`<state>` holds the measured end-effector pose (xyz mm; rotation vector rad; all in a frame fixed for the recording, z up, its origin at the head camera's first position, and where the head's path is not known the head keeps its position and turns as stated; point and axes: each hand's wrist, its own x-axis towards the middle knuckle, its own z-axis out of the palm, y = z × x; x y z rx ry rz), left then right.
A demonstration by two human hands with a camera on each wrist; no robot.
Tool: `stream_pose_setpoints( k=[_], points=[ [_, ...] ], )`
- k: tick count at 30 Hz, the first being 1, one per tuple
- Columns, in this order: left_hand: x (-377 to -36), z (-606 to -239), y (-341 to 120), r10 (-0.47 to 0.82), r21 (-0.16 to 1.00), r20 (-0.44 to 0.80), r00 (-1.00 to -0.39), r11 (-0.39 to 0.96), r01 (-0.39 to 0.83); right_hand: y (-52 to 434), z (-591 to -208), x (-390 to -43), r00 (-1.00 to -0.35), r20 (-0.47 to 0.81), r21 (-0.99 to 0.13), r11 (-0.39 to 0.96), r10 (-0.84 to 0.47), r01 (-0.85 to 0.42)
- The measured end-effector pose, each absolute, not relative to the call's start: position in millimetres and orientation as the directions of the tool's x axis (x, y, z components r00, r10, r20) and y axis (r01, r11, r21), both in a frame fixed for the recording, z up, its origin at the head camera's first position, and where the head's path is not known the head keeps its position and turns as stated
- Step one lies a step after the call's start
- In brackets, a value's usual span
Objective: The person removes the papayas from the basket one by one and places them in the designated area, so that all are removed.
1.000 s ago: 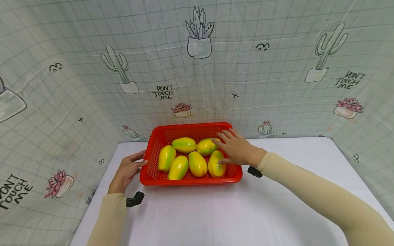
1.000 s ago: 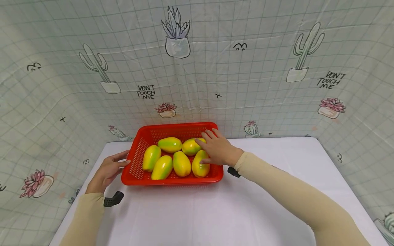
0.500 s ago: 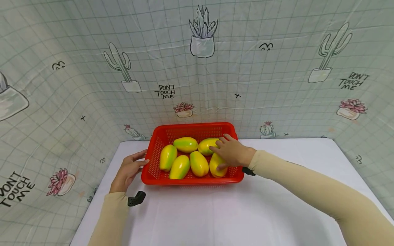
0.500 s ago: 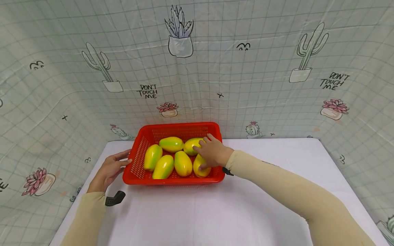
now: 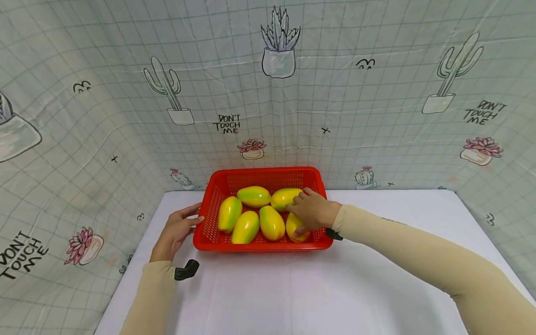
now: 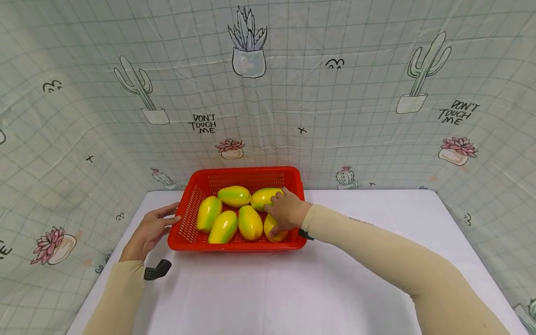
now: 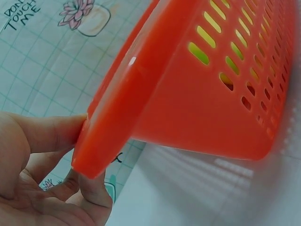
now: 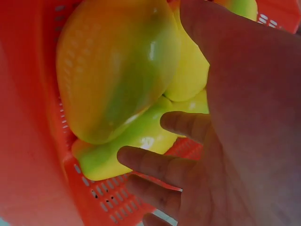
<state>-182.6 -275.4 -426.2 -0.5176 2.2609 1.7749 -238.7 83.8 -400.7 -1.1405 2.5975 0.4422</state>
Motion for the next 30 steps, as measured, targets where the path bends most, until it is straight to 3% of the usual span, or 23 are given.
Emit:
stream_pose_setpoints(
  k=[14,24,30],
  points=[
    [-182,-425,-275,-0.135,0.891,-0.374,-0.917,0.220,-0.396,81,-402,-242,-0.660,-0.467,0.116,0.699,-0.589,-0.706],
    [-181,-426,-274,-0.139,0.890,-0.380,-0.915,0.214,-0.402,69,-407,-242,-0.661,-0.505,0.180,0.681,-0.555,-0.709],
    [-181,-425,-273,-0.146,0.888,-0.381,-0.913,0.218,-0.405,68,-408,-240,-0.645,-0.489,0.148,0.673,-0.587,-0.725]
  ],
)
